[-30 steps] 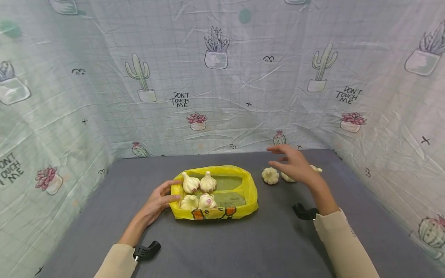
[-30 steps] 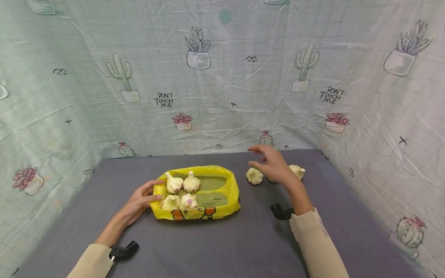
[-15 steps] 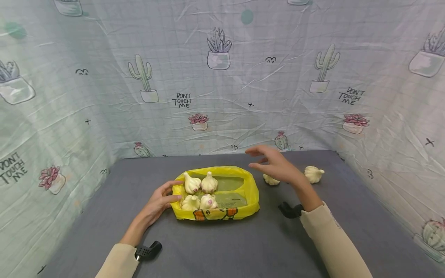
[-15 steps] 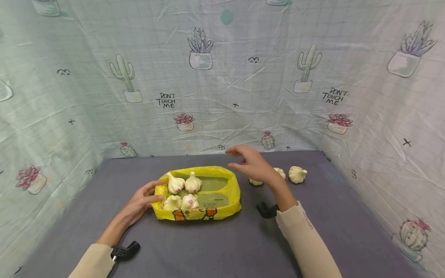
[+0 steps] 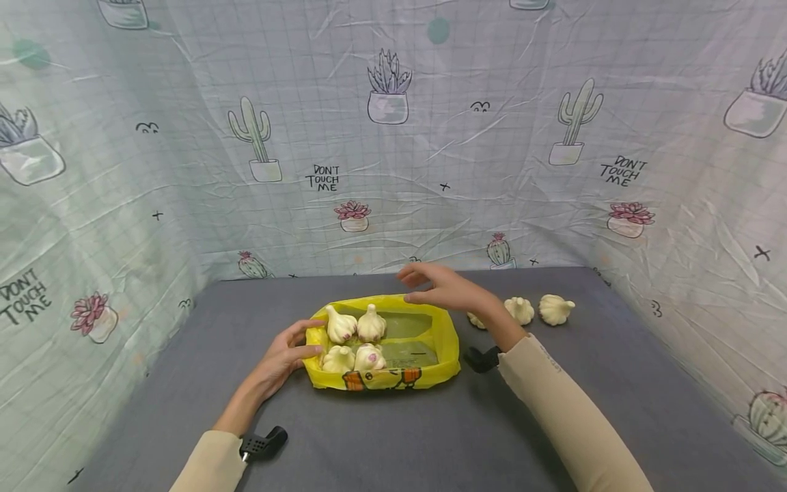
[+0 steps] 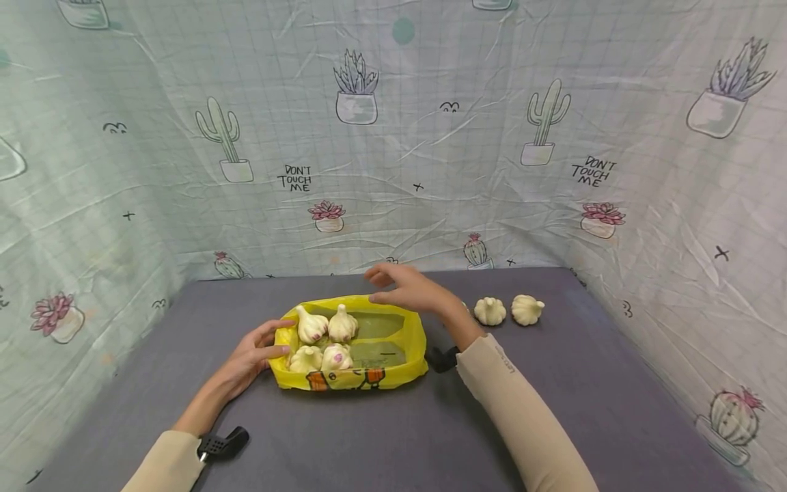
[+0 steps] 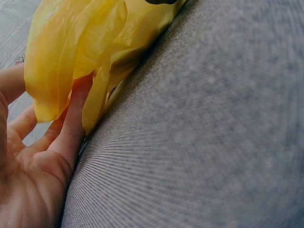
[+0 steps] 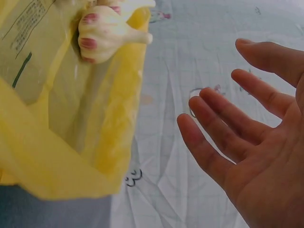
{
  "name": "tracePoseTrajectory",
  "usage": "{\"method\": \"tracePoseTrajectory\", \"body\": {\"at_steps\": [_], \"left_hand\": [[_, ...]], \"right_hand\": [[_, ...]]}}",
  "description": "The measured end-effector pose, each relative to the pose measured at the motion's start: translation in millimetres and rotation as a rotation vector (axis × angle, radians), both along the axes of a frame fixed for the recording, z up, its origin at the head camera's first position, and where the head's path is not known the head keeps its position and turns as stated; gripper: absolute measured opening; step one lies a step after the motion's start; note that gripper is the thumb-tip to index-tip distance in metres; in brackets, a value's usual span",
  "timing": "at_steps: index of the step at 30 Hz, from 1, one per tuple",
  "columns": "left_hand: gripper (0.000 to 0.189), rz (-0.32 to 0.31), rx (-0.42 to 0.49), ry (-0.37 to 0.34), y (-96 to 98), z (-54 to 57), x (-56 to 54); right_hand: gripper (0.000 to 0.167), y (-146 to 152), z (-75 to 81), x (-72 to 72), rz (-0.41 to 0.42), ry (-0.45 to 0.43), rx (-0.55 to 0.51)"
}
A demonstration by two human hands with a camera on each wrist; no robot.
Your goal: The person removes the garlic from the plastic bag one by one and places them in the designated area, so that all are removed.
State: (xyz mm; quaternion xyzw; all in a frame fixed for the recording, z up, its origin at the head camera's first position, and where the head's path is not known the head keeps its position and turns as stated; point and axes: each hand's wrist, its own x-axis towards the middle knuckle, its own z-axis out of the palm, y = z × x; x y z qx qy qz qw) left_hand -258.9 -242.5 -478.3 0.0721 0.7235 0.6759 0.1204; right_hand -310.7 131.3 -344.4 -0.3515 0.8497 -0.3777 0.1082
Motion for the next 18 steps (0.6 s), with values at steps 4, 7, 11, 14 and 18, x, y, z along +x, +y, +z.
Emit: {"method": "tracePoseTrajectory", "body": {"at_steps": [4, 7, 11, 14, 18], "left_hand": [[0.061, -0.001, 0.004, -0.003, 0.3, 1.2, 0.5], [0.061, 0.004, 0.001, -0.002, 0.4, 2.2, 0.8], [0.061, 0.009, -0.007, 0.001, 0.7, 3.1, 1.1], [0.061, 0.006, -0.007, -0.001, 1.0, 3.0, 1.3], [0.062, 0.005, -0.003, -0.005, 1.0, 2.1, 1.1]], "right_hand": [[0.048, -11, -1.0, -7.9, 0.027, -0.045, 0.028], [0.050, -19, -2.5, -13.2, 0.041, -0.071, 0.048], [0.050, -31, -6.9, -20.2, 0.056, -0.105, 0.082], [0.049, -41, -12.6, -25.7, 0.065, -0.147, 0.114], [0.049, -51, -21.1, -30.1, 0.087, -0.210, 0.153]]}}
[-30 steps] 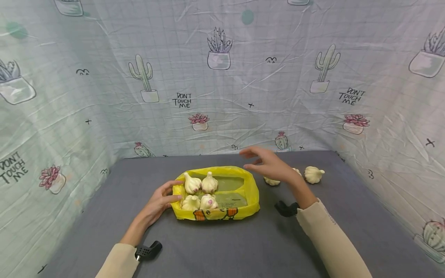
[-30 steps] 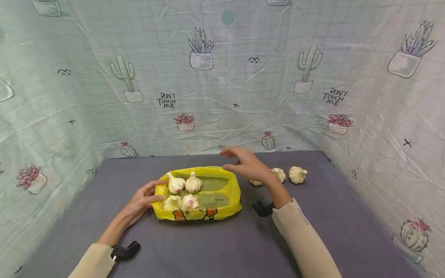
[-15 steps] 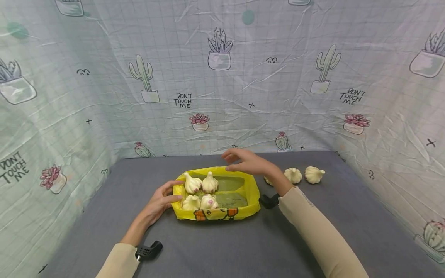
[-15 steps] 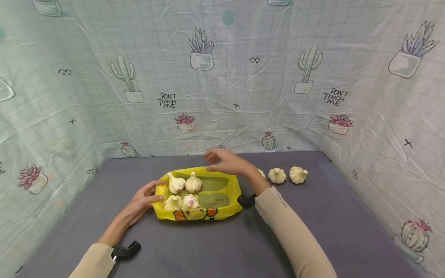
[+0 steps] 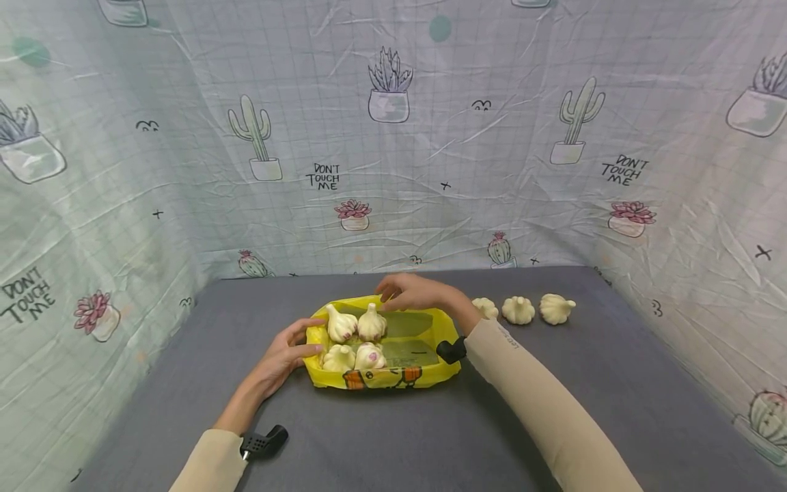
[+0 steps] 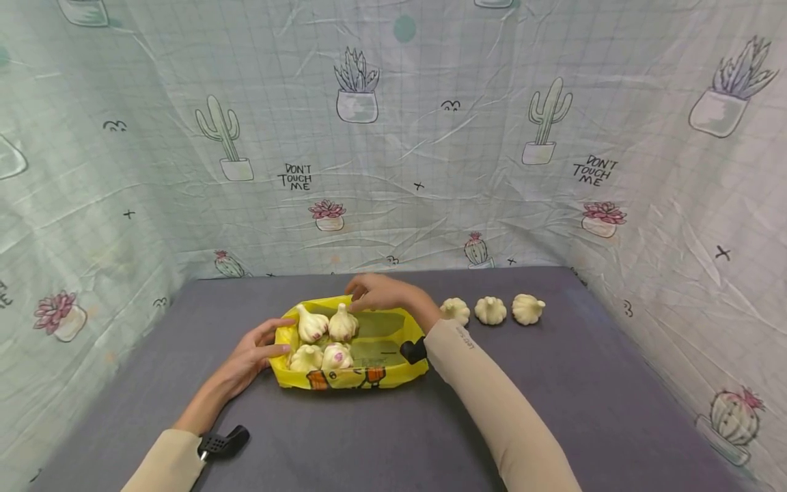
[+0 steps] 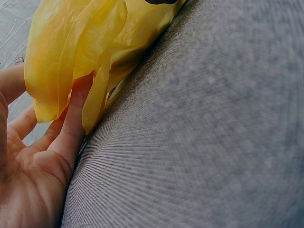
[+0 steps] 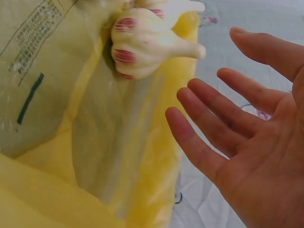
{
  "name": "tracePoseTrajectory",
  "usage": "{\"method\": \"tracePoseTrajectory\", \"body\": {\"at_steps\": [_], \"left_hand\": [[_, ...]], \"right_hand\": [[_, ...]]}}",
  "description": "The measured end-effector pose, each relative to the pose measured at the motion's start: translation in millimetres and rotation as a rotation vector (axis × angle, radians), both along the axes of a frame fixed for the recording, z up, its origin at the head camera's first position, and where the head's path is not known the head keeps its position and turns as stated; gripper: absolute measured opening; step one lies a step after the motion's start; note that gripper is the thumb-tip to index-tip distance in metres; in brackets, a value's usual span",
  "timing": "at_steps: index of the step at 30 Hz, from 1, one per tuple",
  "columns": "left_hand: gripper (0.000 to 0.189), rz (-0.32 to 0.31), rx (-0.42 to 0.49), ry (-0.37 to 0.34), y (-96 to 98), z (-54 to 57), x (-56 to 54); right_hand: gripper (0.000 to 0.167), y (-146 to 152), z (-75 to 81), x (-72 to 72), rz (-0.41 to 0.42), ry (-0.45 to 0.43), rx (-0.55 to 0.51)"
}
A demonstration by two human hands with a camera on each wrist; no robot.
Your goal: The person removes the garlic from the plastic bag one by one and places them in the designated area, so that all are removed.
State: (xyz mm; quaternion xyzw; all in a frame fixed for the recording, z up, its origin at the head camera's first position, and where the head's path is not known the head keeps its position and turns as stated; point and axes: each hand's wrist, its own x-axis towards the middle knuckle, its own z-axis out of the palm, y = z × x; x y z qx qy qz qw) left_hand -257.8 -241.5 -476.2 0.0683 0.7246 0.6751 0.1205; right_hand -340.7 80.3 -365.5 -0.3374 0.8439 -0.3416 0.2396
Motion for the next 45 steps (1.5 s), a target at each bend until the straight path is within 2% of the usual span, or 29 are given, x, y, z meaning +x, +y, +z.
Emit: {"method": "tracePoseTrajectory", "body": {"at_steps": [8, 10, 13, 15, 17, 22, 26, 30, 45], "left_hand": [[0.060, -0.008, 0.017, 0.004, 0.3, -1.3, -0.1], [0.060, -0.011, 0.016, 0.005, 0.2, -1.8, -0.6], [0.060, -0.011, 0.017, 0.005, -0.1, -2.3, -1.3], [0.060, -0.010, 0.017, 0.005, -0.2, -2.6, -1.5], [0.060, -0.006, 0.015, 0.003, -0.3, -2.8, -1.6], [0.062, -0.008, 0.014, 0.005, -1.0, -3.4, -1.6], [0.062, -0.001, 0.019, -0.004, -0.6, -3.4, -1.3], [0.063, 0.005, 0.007, -0.005, -1.0, -4.5, -1.4], [0.060, 0.010, 0.007, 0.007, -0.9, -2.4, -1.0]], "right_hand": [[0.047, -13, -9.6, 0.3, 0.067, 0.027, 0.134], [0.041, -16, -12.7, -0.1, 0.073, 0.028, 0.145], [0.021, -19, -16.1, -0.3, 0.102, 0.051, 0.164], [0.015, -21, -17.4, 0.0, 0.120, 0.071, 0.176], [0.018, -22, -17.9, 1.1, 0.123, 0.074, 0.192], [0.054, -25, -19.0, 4.3, 0.093, 0.028, 0.204], [0.048, -28, -22.6, 4.0, 0.136, 0.025, 0.193], [0.049, -32, -27.6, 2.1, 0.171, 0.029, 0.188], [0.042, -39, -32.4, 3.1, 0.103, 0.071, 0.182]]}}
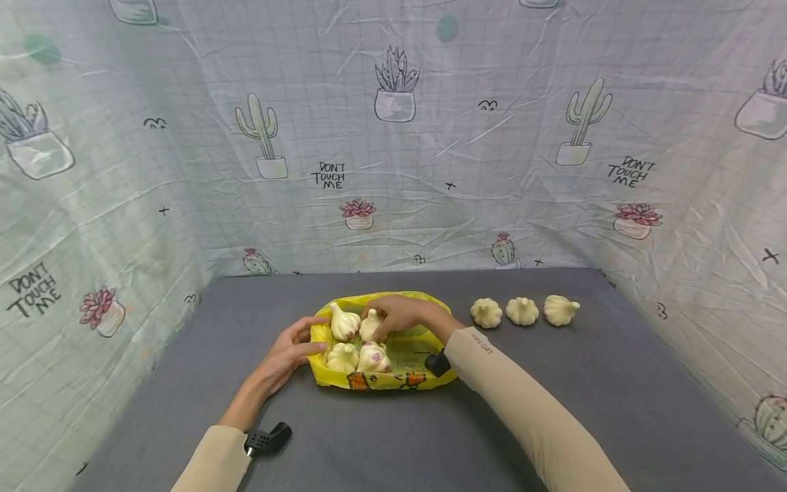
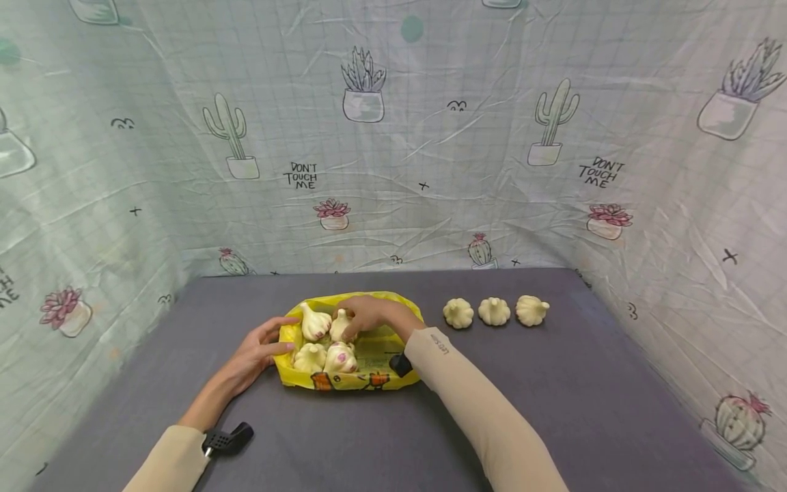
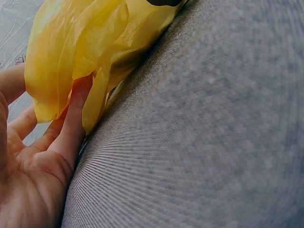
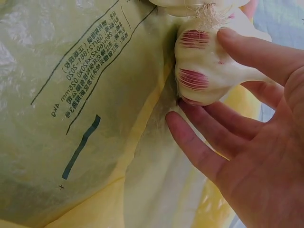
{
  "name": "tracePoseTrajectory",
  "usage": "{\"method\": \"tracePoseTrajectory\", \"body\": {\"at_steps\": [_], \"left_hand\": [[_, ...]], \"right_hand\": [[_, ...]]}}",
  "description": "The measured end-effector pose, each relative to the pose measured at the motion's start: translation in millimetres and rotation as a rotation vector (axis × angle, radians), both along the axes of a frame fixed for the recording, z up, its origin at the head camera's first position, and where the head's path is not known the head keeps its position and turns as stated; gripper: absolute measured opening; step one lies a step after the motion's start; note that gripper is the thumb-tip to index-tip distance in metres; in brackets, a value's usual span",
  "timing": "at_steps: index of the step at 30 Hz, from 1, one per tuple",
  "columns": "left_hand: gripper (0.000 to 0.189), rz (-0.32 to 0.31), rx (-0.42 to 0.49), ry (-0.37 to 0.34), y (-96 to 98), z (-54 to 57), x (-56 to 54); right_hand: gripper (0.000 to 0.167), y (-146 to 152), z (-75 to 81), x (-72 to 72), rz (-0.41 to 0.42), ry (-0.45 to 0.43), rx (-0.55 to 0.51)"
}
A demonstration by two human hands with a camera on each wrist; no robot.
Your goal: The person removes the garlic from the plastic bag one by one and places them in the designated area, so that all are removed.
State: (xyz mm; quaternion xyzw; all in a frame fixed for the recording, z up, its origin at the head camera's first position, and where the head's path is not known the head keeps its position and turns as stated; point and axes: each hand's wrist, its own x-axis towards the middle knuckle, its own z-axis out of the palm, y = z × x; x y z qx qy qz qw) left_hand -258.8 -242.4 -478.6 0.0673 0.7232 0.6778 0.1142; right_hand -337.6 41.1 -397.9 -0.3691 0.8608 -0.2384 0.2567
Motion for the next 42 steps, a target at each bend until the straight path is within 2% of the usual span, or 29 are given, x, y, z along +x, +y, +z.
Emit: {"method": "tracePoseTrajectory", "body": {"at_steps": [7, 16, 22, 31, 42], "left_hand": [[0.061, -0.012, 0.008, 0.002, 0.0, -1.4, -1.7], [0.062, -0.005, 0.008, -0.004, -0.3, -1.8, -1.9], [0.061, -0.007, 0.010, 0.006, -0.1, -1.3, -0.9], [0.059, -0.009, 0.012, 0.009, -1.2, -2.4, -1.1], [0.058, -0.014, 0.009, 0.020, -1.2, -2.5, -0.5]], "right_hand": [[0.043, 3, 1.0, -0.3, 0.004, -0.004, -0.030], [0.048, 10, 11.8, 4.5, -0.039, 0.045, -0.006], [0.048, 16, 21.3, 9.5, -0.035, 0.062, -0.041], [0.048, 32, 34.9, 20.0, -0.031, 0.106, -0.105], [0.049, 60, 46.1, 36.8, -0.044, 0.096, -0.187]]}}
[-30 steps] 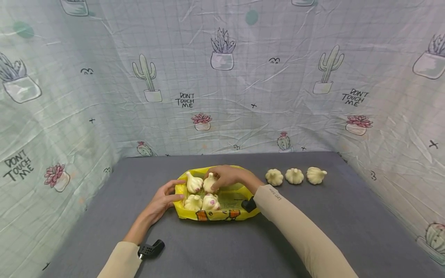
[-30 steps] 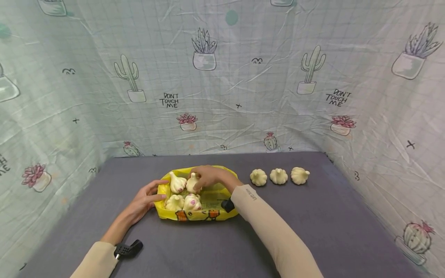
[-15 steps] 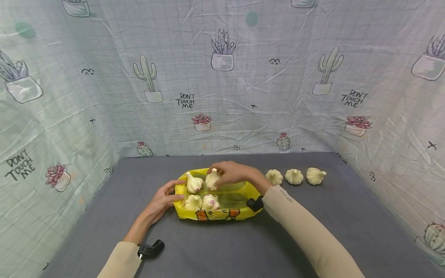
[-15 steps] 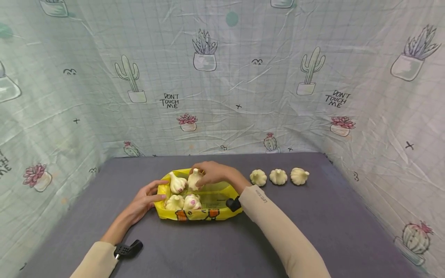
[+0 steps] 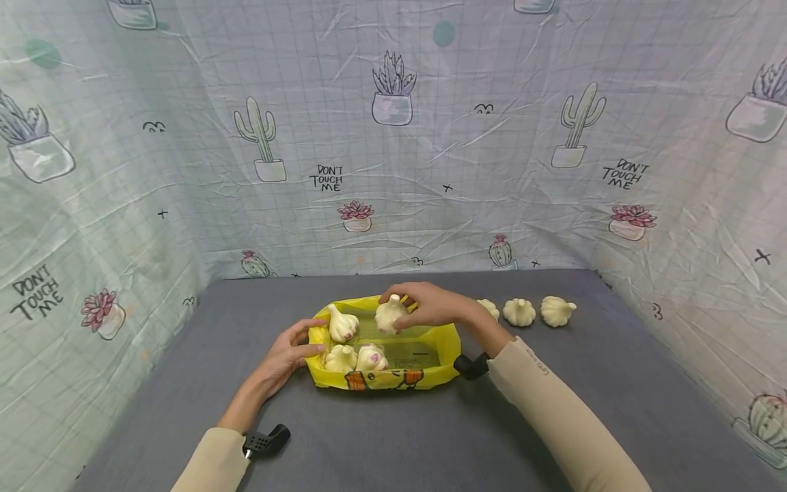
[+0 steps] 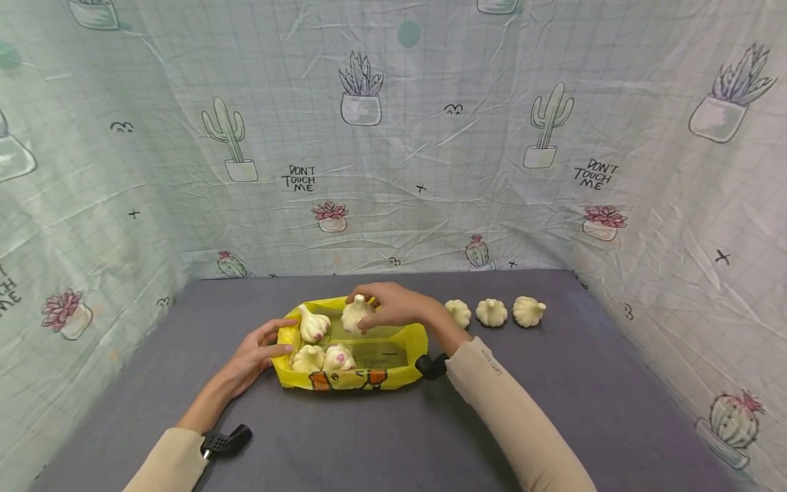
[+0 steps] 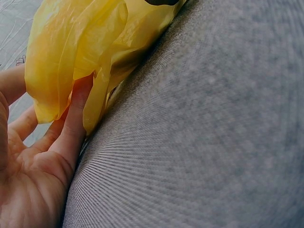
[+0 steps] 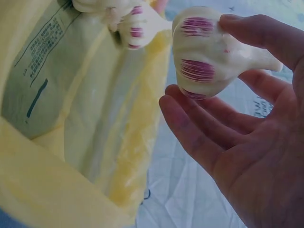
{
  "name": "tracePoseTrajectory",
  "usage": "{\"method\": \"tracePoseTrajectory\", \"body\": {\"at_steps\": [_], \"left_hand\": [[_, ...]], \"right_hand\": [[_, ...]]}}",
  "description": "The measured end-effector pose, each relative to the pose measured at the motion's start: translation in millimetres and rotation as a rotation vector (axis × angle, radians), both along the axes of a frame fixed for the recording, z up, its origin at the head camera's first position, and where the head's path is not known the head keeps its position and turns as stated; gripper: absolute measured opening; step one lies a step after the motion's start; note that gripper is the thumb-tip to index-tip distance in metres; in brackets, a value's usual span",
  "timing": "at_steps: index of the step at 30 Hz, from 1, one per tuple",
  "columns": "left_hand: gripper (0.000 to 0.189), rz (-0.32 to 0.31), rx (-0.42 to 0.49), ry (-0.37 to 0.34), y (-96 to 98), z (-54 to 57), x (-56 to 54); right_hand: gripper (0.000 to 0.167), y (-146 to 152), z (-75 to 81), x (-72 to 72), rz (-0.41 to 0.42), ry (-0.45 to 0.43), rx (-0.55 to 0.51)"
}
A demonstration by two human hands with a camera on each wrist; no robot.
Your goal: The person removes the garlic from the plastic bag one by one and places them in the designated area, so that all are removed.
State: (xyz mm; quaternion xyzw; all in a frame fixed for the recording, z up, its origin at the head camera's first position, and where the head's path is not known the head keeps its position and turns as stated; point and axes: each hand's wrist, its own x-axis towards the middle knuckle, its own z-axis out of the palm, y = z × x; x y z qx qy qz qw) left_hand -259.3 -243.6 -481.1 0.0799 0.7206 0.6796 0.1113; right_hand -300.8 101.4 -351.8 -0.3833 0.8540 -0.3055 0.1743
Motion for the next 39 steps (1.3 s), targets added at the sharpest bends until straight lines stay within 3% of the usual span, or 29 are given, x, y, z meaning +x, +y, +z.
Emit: {"method": "tracePoseTrajectory", "body": {"at_steps": [8, 18, 28, 39], "left_hand": [[0.058, 0.006, -0.002, -0.007, -1.1, -0.2, -0.2], [0.060, 0.010, -0.002, -0.019, 0.6, -0.6, -2.4], [0.060, 0.003, -0.005, -0.009, 0.6, 0.0, -2.6], [0.061, -0.004, -0.003, -0.010, -0.7, -0.7, -2.7]], "right_hand": [[0.052, 23, 1.9, 13.0, -0.028, -0.032, -0.083], [0.053, 51, -7.9, 26.3, -0.044, -0.054, -0.153], [0.051, 77, -14.4, 37.7, -0.056, 0.015, -0.217], [0.048, 100, -11.4, 36.4, -0.101, 0.042, -0.285]]}}
